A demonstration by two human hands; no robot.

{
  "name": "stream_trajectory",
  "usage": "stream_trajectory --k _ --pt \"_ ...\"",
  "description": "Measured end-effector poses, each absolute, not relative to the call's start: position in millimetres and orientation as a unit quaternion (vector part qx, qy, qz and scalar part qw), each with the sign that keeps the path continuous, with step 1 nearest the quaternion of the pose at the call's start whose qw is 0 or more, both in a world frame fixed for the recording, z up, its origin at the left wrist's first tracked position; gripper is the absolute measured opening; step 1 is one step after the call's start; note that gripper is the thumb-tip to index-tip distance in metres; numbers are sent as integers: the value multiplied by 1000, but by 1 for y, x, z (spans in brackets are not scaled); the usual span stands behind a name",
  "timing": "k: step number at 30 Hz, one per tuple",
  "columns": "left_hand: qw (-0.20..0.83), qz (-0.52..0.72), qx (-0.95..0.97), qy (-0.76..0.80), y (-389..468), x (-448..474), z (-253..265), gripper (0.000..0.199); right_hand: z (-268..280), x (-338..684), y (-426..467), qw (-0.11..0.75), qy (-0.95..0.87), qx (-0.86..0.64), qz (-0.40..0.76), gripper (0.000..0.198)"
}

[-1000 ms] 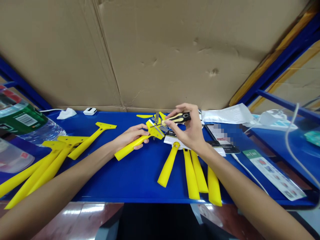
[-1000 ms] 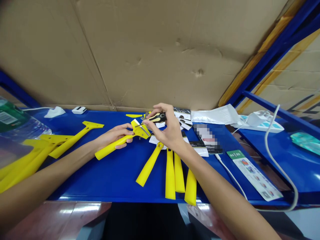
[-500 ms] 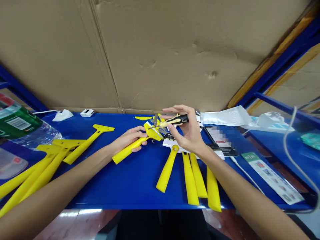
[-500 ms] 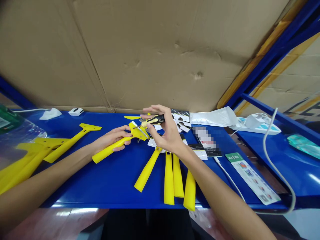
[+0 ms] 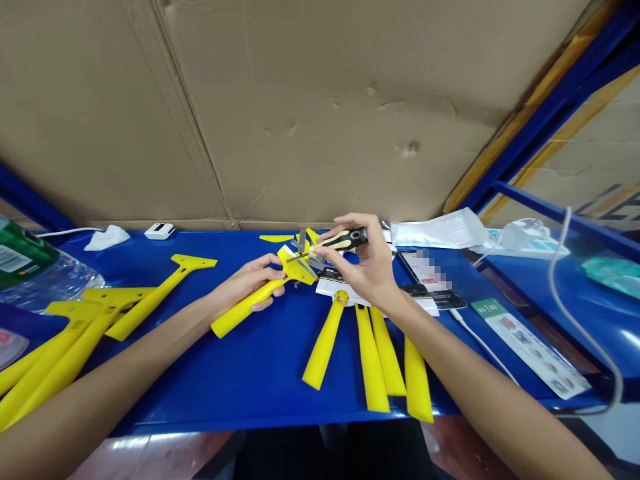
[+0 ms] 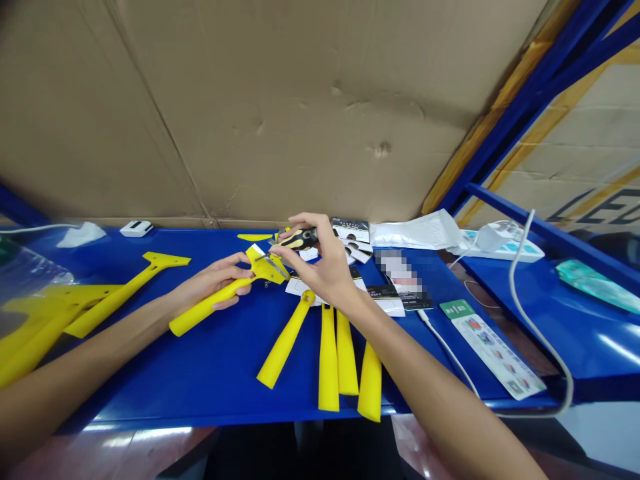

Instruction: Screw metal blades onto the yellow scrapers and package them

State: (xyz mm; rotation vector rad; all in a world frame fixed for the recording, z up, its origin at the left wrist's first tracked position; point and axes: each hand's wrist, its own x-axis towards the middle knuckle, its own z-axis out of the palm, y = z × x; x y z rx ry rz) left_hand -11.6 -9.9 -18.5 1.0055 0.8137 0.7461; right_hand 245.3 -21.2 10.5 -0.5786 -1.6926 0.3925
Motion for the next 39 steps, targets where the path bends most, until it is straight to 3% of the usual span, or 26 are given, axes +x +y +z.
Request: stream_trajectory --k 5,22,27,30,35,39 --pt "735 345 455 366 -11 -11 -17 32 13 245 -24 580 -760 -228 185 59" --pt "722 350 460 380 -14 -6 -11 35 13 246 -26 589 -762 -251 91 46" --pt "725 370 450 367 -13 -7 -14 34 18 249 -27 553 -796 -214 126 56" --pt "719 384 450 365 -11 -9 -17 34 21 250 -27 551 -797 -208 136 47" --pt "712 382 468 358 -9 -12 -22 34 26 250 -26 537 -805 -248 52 19" --pt "701 388 481 357 -10 -12 -22 35 29 252 -28 518 -819 -243 47 24"
